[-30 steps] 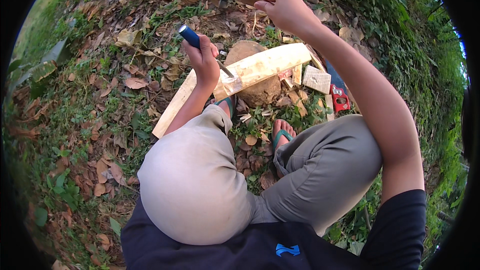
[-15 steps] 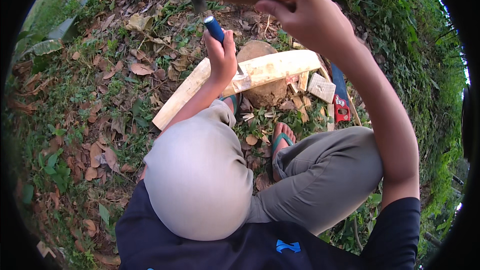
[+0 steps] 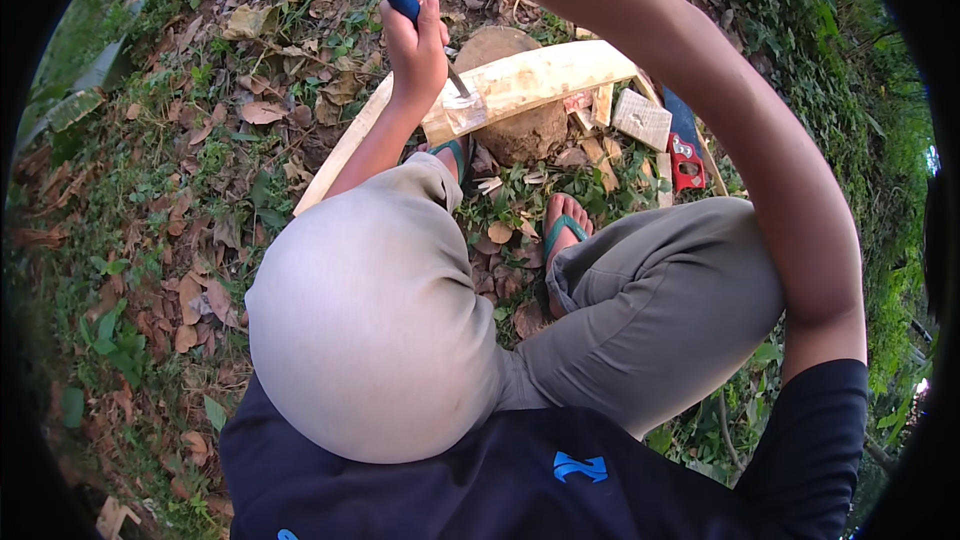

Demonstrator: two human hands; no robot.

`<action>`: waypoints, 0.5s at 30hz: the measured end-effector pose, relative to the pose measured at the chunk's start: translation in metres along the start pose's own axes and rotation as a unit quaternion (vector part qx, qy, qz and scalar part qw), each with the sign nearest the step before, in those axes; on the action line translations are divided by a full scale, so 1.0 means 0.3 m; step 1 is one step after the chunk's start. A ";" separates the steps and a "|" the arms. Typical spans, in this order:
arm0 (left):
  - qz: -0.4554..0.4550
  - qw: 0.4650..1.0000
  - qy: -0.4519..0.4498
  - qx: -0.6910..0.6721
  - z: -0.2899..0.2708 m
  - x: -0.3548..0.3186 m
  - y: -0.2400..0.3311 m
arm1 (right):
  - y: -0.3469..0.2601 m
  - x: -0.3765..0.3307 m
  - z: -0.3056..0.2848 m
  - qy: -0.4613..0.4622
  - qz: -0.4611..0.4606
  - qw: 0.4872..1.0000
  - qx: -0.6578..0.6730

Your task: The person chisels a piece of wood using a hammer and a chisel.

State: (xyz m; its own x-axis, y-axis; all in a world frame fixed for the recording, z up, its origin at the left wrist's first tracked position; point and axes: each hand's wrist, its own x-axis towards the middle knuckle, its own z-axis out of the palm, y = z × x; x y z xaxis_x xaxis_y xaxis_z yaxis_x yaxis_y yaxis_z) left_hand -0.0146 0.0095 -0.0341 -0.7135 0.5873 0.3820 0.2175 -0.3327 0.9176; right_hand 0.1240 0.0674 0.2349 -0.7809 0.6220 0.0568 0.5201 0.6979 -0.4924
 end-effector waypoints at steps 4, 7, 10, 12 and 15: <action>-0.036 0.999 -0.011 0.024 -0.001 0.026 -0.014 | 0.101 0.012 0.046 0.065 -0.114 0.991 -0.029; -0.068 0.997 -0.024 0.005 -0.013 0.062 -0.044 | 0.021 0.053 0.016 0.016 0.037 0.999 0.010; -0.104 0.993 -0.051 0.025 -0.025 0.116 -0.099 | 0.043 0.053 -0.002 -0.015 0.028 0.997 0.070; -0.127 0.989 -0.072 0.027 -0.003 0.147 -0.123 | 0.125 0.101 0.072 0.014 -0.015 1.000 0.007; -0.139 0.985 -0.094 0.029 0.006 0.162 -0.146 | 0.152 0.112 0.107 -0.067 0.013 0.997 -0.023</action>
State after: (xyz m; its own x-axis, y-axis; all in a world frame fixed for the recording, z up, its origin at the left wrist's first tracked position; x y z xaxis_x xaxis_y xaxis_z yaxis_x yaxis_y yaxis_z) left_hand -0.0574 0.0539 -0.0555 -0.6165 0.7775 0.1245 0.0737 -0.1004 0.9922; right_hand 0.1104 0.1085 0.1864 -0.8044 0.5896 -0.0727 0.5539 0.7000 -0.4508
